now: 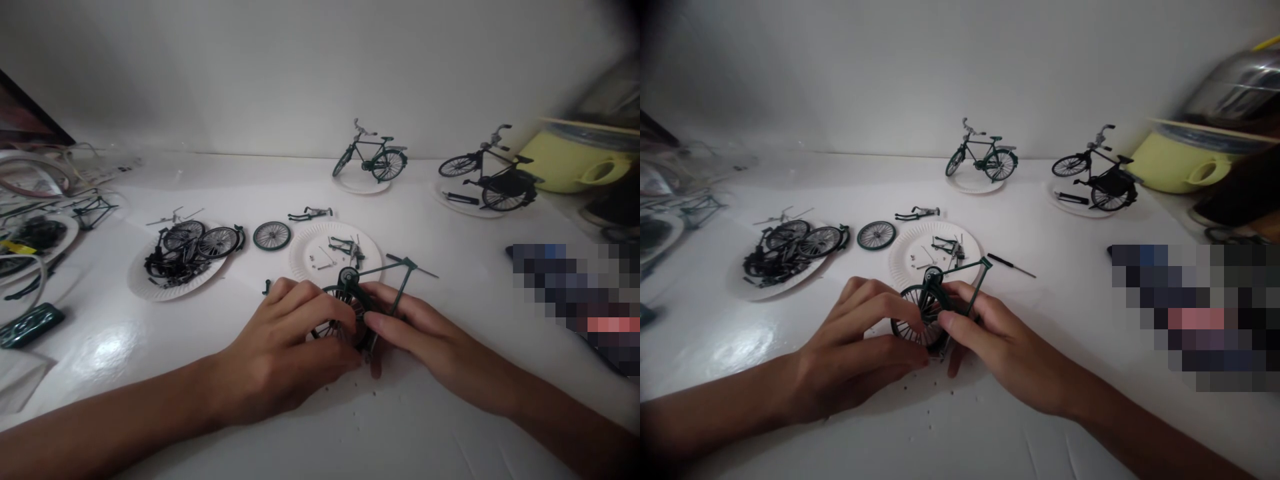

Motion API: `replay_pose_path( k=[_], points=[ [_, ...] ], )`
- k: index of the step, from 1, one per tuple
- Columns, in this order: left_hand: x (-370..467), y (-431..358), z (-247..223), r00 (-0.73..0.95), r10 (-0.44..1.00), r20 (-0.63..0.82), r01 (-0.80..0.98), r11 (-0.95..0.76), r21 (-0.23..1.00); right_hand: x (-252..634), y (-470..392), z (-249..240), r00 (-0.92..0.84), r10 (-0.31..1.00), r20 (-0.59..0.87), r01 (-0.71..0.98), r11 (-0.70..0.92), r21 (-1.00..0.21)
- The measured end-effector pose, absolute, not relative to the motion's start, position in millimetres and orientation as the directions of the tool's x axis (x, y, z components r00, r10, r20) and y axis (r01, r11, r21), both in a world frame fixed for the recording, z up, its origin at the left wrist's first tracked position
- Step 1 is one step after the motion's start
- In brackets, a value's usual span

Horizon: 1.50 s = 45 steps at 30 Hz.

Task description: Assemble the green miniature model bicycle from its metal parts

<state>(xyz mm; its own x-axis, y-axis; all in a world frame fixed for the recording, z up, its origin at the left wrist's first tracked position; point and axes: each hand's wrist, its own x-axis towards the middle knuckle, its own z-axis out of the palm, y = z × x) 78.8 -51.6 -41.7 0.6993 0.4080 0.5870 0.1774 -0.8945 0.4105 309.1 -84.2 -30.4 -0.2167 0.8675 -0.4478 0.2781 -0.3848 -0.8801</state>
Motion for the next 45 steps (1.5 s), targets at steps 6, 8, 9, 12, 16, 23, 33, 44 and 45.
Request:
replay_pose_path(
  k=[6,8,9,12,16,23,33,44,45],
  points=[
    [78.4,-50.5,-41.9,0.712,0.404,0.574,0.179,-0.895,0.409,308.4,-82.4,-30.9,-0.22,0.872,-0.437,0.297,-0.367,-0.881],
    [78.2,-50.1,-41.7,0.717,0.399,0.572,0.189,-0.9,0.392,307.6,-82.5,-28.9,-0.203,0.876,-0.437,0.309,-0.366,-0.878],
    [78.0,-49.6,-41.6,0.716,0.401,0.571,0.199,-0.902,0.384,307.3,-82.7,-27.9,-0.2,0.875,-0.44,0.311,-0.369,-0.876],
    [76.7,-47.1,-41.7,0.712,0.4,0.576,0.227,-0.909,0.35,307.9,-83.3,-26.0,-0.249,0.861,-0.443,0.28,-0.374,-0.884],
    [74.4,-44.8,-41.1,0.712,0.389,0.585,0.237,-0.917,0.321,310.3,-83.6,-26.2,-0.283,0.84,-0.463,0.253,-0.401,-0.881],
    [77.4,-50.7,-40.0,0.707,0.413,0.574,0.203,-0.896,0.395,310.2,-82.8,-28.4,-0.226,0.857,-0.463,0.289,-0.395,-0.872],
    [80.5,-47.7,-38.9,0.739,0.359,0.571,0.208,-0.926,0.314,312.2,-85.0,-31.2,-0.21,0.856,-0.472,0.33,-0.392,-0.858],
    [78.3,-48.6,-35.6,0.743,0.393,0.542,0.244,-0.913,0.328,309.9,-81.8,-24.8,-0.274,0.817,-0.508,0.258,-0.446,-0.857],
    [77.7,-47.9,-35.5,0.741,0.401,0.539,0.244,-0.908,0.341,310.8,-81.8,-25.6,-0.276,0.819,-0.502,0.255,-0.442,-0.86]
  ],
)
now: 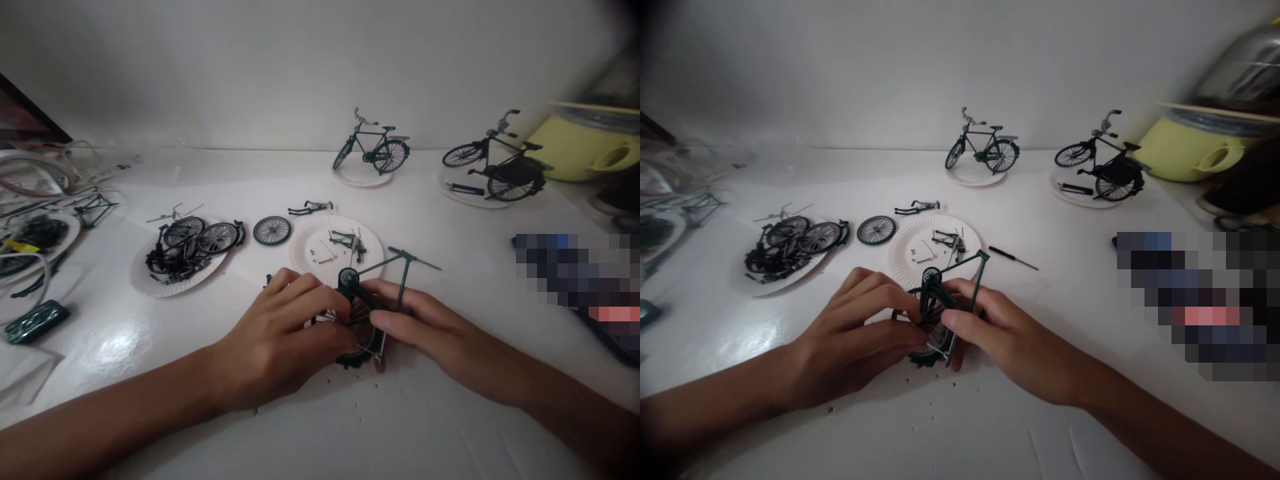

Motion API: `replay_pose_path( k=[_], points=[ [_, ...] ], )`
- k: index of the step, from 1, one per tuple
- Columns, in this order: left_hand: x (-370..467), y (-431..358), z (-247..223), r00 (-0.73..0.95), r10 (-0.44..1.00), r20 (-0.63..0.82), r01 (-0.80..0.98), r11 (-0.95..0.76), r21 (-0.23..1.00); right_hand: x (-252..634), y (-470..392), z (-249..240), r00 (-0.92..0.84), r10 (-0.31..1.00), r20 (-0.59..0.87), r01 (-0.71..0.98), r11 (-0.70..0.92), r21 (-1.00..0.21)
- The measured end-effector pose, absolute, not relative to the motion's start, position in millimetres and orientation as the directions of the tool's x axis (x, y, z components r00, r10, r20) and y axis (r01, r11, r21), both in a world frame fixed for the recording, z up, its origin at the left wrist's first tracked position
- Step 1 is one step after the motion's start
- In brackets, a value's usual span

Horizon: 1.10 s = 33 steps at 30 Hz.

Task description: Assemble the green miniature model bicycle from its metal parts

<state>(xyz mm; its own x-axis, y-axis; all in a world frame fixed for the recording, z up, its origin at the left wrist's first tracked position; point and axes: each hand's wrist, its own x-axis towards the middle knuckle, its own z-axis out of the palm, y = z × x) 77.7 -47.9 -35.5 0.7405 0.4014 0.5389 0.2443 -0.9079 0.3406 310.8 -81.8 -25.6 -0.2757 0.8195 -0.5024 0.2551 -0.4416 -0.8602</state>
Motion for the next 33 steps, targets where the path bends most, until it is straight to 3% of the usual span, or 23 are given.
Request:
replay_pose_path(
  k=[6,11,14,25,33],
  points=[
    [75.4,-46.2,-36.7,0.74,0.36,0.569,0.197,-0.924,0.329,314.2,-83.0,-29.7,-0.192,0.868,-0.457,0.324,-0.384,-0.865],
    [78.8,-48.2,-33.9,0.682,0.574,0.453,0.207,-0.746,0.633,309.6,-80.5,-24.9,-0.335,0.822,-0.461,0.267,-0.387,-0.883],
    [79.8,-48.6,-33.2,0.657,0.627,0.418,0.18,-0.669,0.721,308.0,-79.3,-23.3,-0.349,0.817,-0.459,0.249,-0.391,-0.886],
    [80.4,-51.9,-34.1,0.606,0.598,0.525,0.185,-0.748,0.638,308.4,-80.8,-27.0,-0.333,0.83,-0.447,0.234,-0.387,-0.892],
    [81.3,-48.6,-38.4,0.642,0.638,0.425,0.147,-0.647,0.748,307.2,-81.0,-26.3,-0.337,0.825,-0.453,0.257,-0.383,-0.887]
  ],
)
